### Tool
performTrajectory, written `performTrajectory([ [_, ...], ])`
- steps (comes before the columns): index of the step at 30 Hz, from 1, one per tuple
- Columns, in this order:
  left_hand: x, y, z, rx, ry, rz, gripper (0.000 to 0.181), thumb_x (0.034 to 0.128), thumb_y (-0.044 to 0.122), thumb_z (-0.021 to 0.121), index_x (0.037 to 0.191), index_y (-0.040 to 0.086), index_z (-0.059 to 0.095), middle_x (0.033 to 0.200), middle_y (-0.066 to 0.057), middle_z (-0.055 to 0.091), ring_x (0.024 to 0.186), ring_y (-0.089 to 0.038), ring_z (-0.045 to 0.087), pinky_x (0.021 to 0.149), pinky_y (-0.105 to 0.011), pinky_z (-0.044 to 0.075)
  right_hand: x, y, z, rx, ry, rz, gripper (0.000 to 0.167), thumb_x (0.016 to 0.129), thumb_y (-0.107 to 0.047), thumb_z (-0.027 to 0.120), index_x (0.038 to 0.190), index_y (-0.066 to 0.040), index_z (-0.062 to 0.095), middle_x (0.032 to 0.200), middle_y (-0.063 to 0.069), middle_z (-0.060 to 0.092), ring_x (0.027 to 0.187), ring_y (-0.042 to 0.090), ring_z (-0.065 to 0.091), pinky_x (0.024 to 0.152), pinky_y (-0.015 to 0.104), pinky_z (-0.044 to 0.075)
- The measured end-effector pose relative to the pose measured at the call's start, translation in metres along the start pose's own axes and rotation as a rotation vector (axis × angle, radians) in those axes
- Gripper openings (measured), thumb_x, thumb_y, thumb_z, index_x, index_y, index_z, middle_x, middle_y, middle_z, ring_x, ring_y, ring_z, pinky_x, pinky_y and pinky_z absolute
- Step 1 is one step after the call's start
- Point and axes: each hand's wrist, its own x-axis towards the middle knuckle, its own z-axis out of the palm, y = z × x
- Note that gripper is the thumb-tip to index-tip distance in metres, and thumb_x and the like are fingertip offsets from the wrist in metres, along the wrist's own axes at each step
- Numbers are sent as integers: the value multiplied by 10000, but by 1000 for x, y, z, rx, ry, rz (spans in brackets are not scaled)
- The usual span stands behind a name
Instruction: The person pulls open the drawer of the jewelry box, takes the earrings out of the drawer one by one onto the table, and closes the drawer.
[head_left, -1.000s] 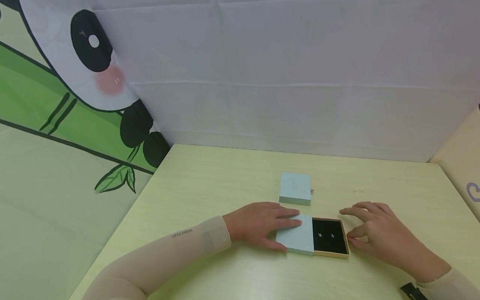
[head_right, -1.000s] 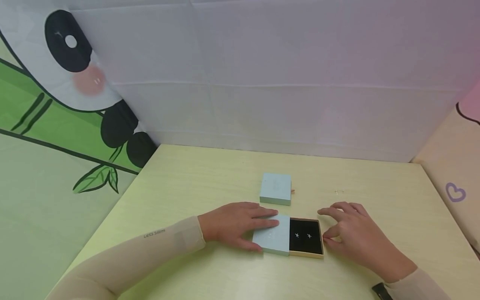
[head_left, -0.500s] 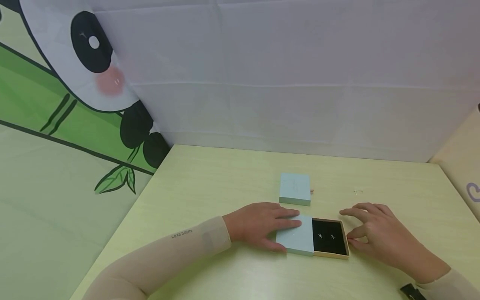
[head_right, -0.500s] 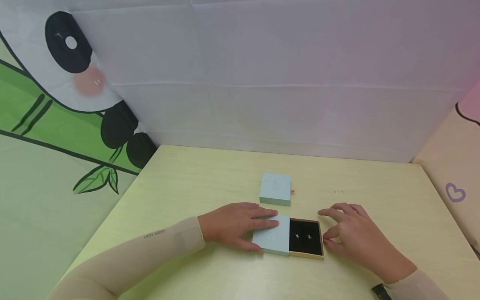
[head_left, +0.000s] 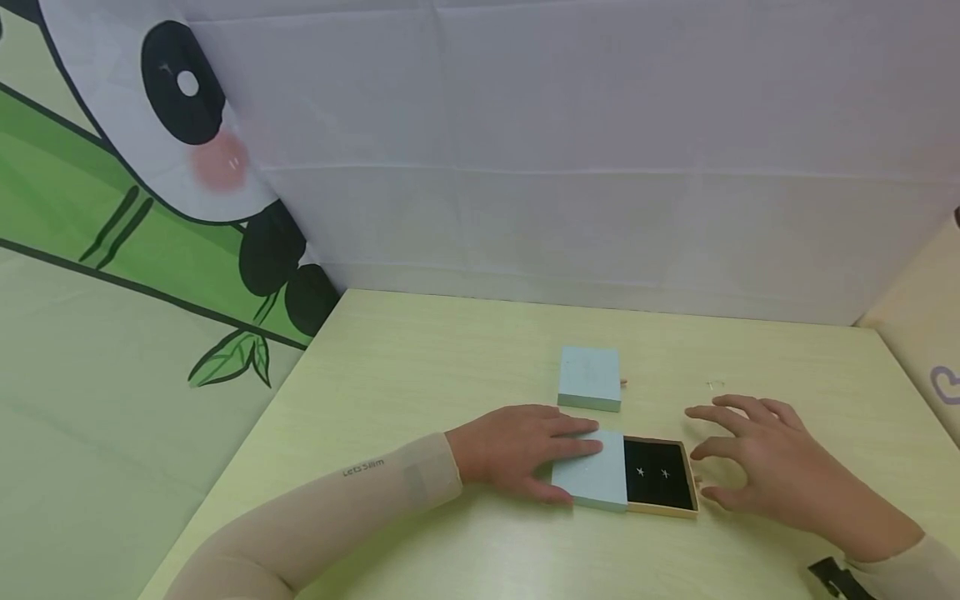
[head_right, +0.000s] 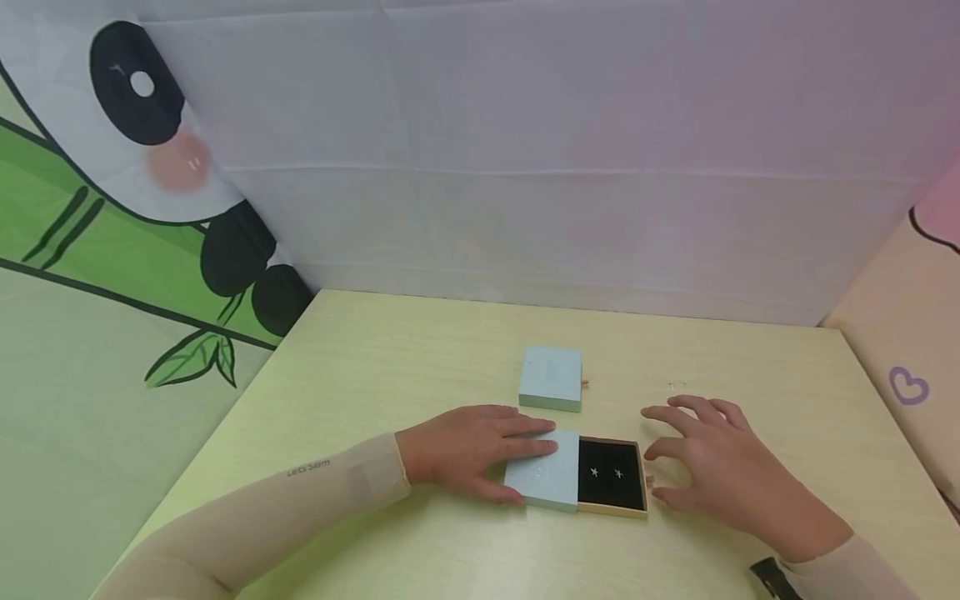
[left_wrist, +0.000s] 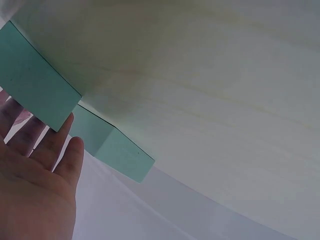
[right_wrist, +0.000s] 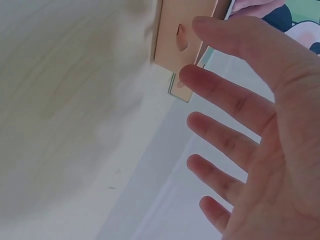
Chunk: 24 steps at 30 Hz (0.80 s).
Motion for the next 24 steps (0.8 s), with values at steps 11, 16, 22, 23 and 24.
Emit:
performTrajectory([
  [11, 1, -1, -1, 7, -2, 8, 804, 1145, 720, 641, 1836, 353, 455, 1922, 91, 441, 1724, -182, 537, 1432, -345, 446, 12, -9, -9, -27, 98, -79, 374, 719, -347, 1106, 985, -437, 860, 1511, 22, 796, 1436, 449, 671, 1057, 706, 510],
  [16, 1, -2, 1, -2, -3, 3, 803, 1145, 725, 637, 1837, 363, 451, 1925, 96, 434, 1729, -181, 530, 1435, -347, 442, 20, -18, -15, 9, 38, -55, 306, 788, -339, 1069, 973, -452, 853, 1534, 16, 791, 1478, 448, 648, 1109, 738, 506],
  [22, 2, -2, 2, -1, -1, 4, 805, 1141, 728, 640, 1836, 368, 452, 1925, 98, 432, 1722, -181, 541, 1433, -347, 445, 25, -27, -16, 11, 17, -78, 285, 799, -358, 1072, 935, -450, 840, 1526, 11, 791, 1465, 445, 659, 1115, 744, 516],
  [23, 2, -2, 2, -1, -1, 4, 804, 1141, 728, 640, 1835, 368, 453, 1924, 100, 434, 1721, -181, 542, 1433, -345, 445, 26, -28, -16, 9, 19, -85, 286, 797, -363, 1076, 932, -447, 839, 1525, 9, 791, 1463, 441, 661, 1115, 744, 519],
  [24, 2, -2, 2, 1, 0, 5, 803, 1141, 728, 639, 1835, 368, 455, 1923, 100, 435, 1718, -180, 545, 1431, -343, 447, 27, -29, -15, 6, 18, -90, 284, 797, -367, 1077, 932, -443, 840, 1526, 7, 790, 1462, 439, 663, 1120, 747, 522],
])
